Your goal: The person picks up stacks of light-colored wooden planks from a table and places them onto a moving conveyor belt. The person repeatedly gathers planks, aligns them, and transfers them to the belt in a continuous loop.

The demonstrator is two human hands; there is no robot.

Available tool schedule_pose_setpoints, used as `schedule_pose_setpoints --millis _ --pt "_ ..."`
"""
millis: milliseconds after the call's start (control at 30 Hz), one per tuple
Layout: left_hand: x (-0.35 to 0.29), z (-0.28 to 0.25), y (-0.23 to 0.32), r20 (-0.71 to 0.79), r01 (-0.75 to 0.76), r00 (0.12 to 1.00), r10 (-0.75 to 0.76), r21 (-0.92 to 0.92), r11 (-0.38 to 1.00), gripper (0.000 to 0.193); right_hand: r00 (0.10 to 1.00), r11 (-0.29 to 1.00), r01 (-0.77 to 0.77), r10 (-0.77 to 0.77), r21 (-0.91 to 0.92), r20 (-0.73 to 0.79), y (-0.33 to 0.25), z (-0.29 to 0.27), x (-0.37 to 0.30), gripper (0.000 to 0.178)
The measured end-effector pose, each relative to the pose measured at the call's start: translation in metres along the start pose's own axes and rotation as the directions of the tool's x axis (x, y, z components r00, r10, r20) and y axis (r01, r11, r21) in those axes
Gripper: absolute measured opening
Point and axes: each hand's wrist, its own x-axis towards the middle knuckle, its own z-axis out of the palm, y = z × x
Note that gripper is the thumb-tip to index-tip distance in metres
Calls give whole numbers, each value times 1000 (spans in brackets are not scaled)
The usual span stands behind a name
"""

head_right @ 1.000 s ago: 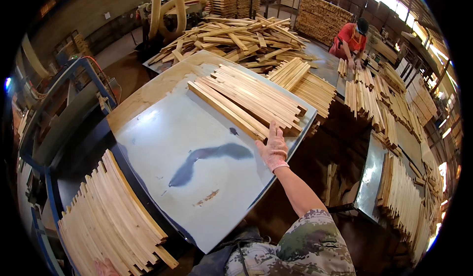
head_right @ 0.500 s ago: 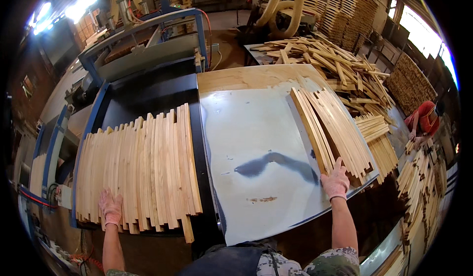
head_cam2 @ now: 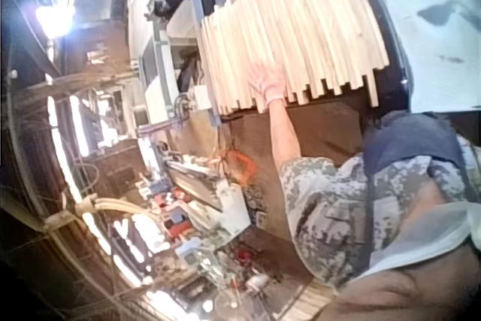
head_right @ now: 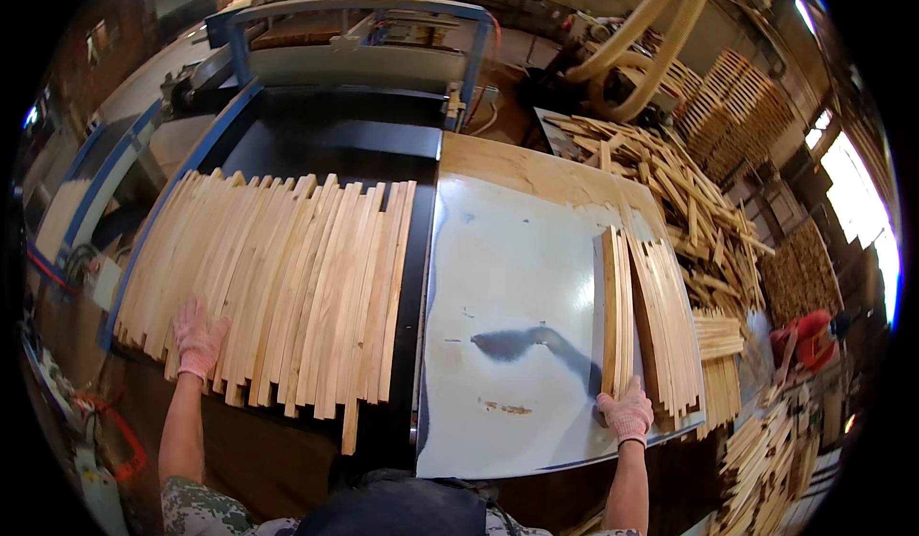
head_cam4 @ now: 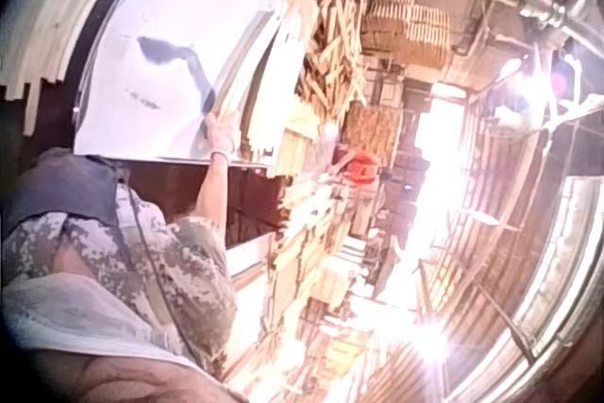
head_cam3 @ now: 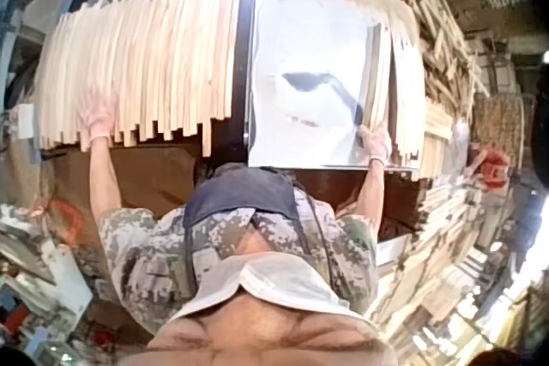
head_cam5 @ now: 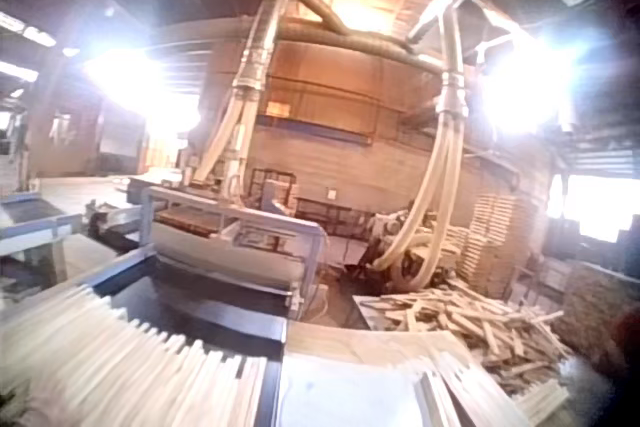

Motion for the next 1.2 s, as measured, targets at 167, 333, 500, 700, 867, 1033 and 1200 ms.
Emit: schedule_pose_setpoints --millis 167,333,500,700,867,1033,1200 --pt "-2 -6 -4 -33 2 999 -3 -49 999 91 983 737 152 -181 658 -25 -14 48 64 69" --pt "-8 -14 -5 -5 35 999 -35 -55 998 91 929 854 362 -294 375 -227 -112 58 8 62" --pt "-1 -18 9 8 22 1000 -21 -61 998 91 883 838 459 -467 296 -49 -213 41 -95 68" --pt "-4 -14 1 -26 46 999 -47 -41 998 92 660 631 654 -746 418 94 -303 63 -131 80" --pt "0 -14 1 -16 31 999 -32 -45 998 93 718 521 524 -695 674 -21 -328 51 -112 64" --pt "0 -15 2 -11 3 1000 -3 -63 998 94 686 441 470 -728 764 -2 -345 66 -78 58" --pt "9 -12 -9 46 -5 999 12 -140 990 91 798 570 485 -599 664 -68 -343 78 -73 43"
